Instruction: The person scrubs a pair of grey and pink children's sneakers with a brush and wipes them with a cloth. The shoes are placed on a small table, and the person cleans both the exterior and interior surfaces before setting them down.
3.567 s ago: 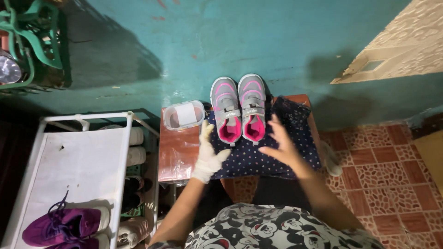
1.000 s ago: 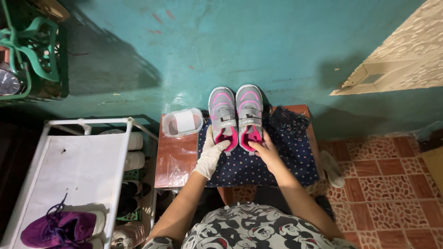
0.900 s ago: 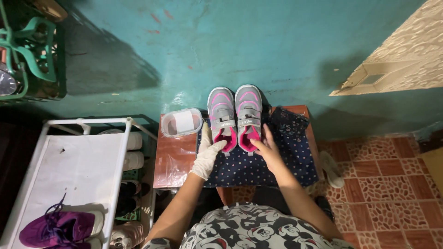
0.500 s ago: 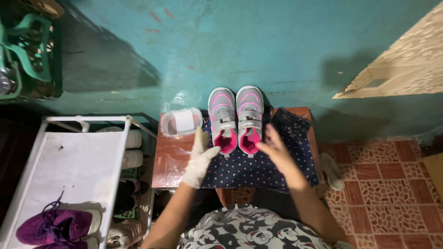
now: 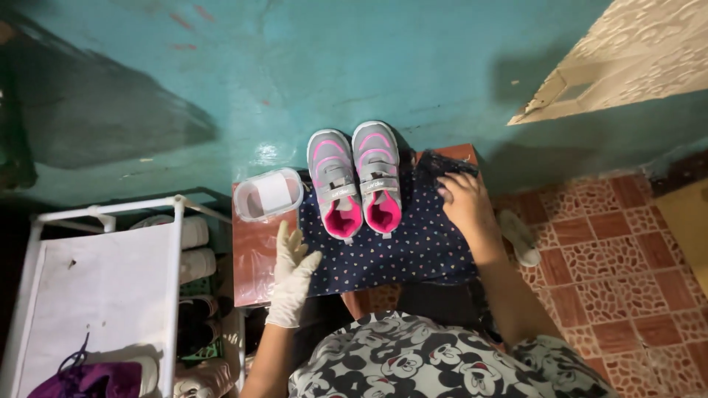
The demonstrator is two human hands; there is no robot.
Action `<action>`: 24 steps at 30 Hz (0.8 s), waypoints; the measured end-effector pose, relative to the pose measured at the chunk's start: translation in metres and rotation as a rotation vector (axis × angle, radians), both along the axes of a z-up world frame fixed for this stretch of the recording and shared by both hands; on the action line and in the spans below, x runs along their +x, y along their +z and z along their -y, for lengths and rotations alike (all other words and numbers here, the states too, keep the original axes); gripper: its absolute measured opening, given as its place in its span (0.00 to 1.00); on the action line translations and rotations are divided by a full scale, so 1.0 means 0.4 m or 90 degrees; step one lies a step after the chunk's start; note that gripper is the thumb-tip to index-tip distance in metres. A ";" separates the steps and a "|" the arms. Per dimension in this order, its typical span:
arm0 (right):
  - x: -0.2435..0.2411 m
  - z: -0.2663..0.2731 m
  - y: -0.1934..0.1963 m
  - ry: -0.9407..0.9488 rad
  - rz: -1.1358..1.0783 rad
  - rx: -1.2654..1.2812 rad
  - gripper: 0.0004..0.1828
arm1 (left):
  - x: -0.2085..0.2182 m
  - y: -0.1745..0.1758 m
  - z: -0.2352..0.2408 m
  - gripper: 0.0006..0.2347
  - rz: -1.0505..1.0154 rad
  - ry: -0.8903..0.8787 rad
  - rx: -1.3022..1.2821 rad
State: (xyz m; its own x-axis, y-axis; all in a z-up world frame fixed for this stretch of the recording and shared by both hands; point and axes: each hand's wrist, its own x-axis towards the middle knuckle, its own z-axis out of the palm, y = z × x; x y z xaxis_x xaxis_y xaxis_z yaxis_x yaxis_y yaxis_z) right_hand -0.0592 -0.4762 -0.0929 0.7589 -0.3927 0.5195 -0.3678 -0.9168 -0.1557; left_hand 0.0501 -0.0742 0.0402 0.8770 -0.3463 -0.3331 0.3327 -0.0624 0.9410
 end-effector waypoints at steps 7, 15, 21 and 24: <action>-0.009 0.083 0.053 -0.257 0.359 0.783 0.13 | -0.021 0.011 0.087 0.43 0.505 -0.128 0.225; 0.147 -0.065 0.308 0.005 0.472 0.936 0.08 | -0.043 0.075 0.261 0.48 0.701 -0.365 0.549; 0.240 -0.242 0.258 0.080 0.161 0.524 0.25 | -0.021 -0.063 0.328 0.28 0.695 -0.283 0.666; 0.209 -0.256 0.259 0.033 0.181 0.513 0.34 | -0.035 -0.034 0.352 0.42 0.475 -0.185 0.641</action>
State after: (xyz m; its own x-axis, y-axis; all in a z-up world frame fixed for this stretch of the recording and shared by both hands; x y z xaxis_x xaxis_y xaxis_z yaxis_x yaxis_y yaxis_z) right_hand 0.0243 -0.3736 0.0106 0.6688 -0.6926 0.2702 -0.1770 -0.5013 -0.8469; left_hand 0.0363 -0.2152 0.0265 0.8983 -0.4389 -0.0222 -0.3967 -0.8315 0.3890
